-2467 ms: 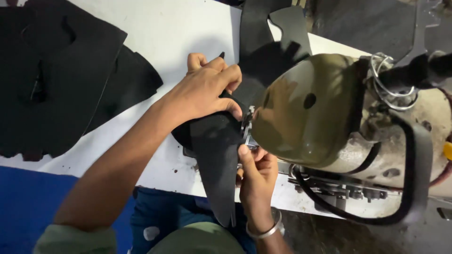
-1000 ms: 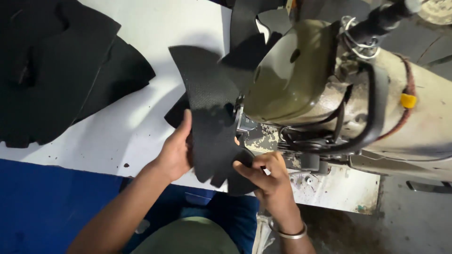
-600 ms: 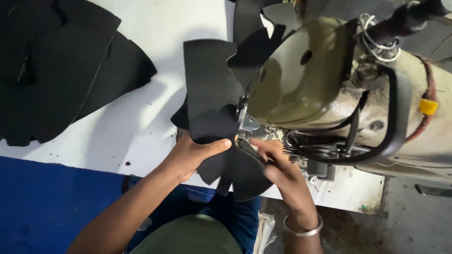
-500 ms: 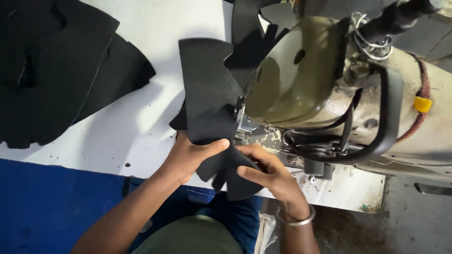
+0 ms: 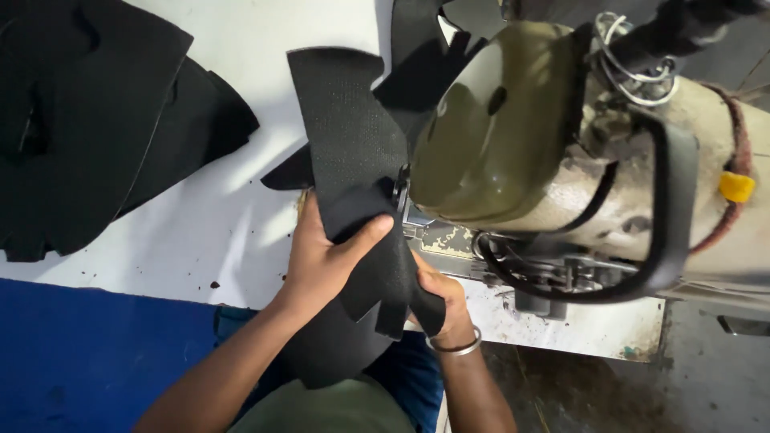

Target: The person operates an industrial sewing machine to stitch black glove pieces. They repeatedly pick up glove parts, align them under the needle, and guide them through the machine to sew the seams. The person also uses scissors to trim threads and adjusts the machine's tension dial.

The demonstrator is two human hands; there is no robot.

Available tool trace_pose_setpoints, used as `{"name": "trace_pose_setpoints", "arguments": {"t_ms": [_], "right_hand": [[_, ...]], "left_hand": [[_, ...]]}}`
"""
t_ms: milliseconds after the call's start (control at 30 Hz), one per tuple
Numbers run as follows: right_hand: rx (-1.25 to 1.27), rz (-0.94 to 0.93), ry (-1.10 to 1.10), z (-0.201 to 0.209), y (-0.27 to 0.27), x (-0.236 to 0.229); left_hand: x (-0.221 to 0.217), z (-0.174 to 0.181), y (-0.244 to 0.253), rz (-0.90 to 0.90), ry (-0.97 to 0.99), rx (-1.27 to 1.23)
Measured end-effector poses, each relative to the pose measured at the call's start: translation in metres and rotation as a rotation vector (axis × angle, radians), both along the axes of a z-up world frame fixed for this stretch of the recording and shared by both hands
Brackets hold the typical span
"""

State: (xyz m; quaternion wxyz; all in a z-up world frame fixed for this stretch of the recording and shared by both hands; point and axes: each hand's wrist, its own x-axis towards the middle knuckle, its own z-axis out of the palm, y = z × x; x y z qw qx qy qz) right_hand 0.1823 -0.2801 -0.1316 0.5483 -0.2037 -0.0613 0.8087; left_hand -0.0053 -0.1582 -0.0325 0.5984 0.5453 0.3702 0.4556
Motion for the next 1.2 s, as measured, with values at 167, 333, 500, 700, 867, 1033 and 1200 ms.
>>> {"name": "trace_pose_setpoints", "arguments": {"t_ms": [167, 333, 500, 700, 867, 1033, 1200], "right_hand": [[-0.047, -0.028, -0.136, 0.029, 0.021, 0.001], [-0.071, -0.044, -0.301, 0.036, 0.027, 0.003], [-0.156, -0.087, -0.546, 0.054, 0.029, -0.016], [0.357, -0.193, -0.821, 0.091, 0.027, -0.055], [0.115, -0.23, -1.31, 0.06, -0.002, -0.044], [-0.113, -0.198, -1.112, 0.062, -0.045, -0.027], [-0.148, -0.273, -1.022, 0.078, -0.074, -0.034]], "left_hand": [[0.004, -0.007, 0.018, 0.047, 0.146, 0.1], [0.01, 0.0, 0.061, -0.047, 0.308, 0.089], [0.021, 0.023, 0.117, -0.31, 0.51, 0.052], [0.031, -0.005, 0.14, -0.693, 0.575, -0.169], [0.014, -0.026, 0.071, -0.13, -0.583, -1.031], [-0.006, -0.076, -0.023, -0.154, -0.16, -0.536], [-0.005, -0.035, -0.048, -0.273, -0.345, -0.566]]}}
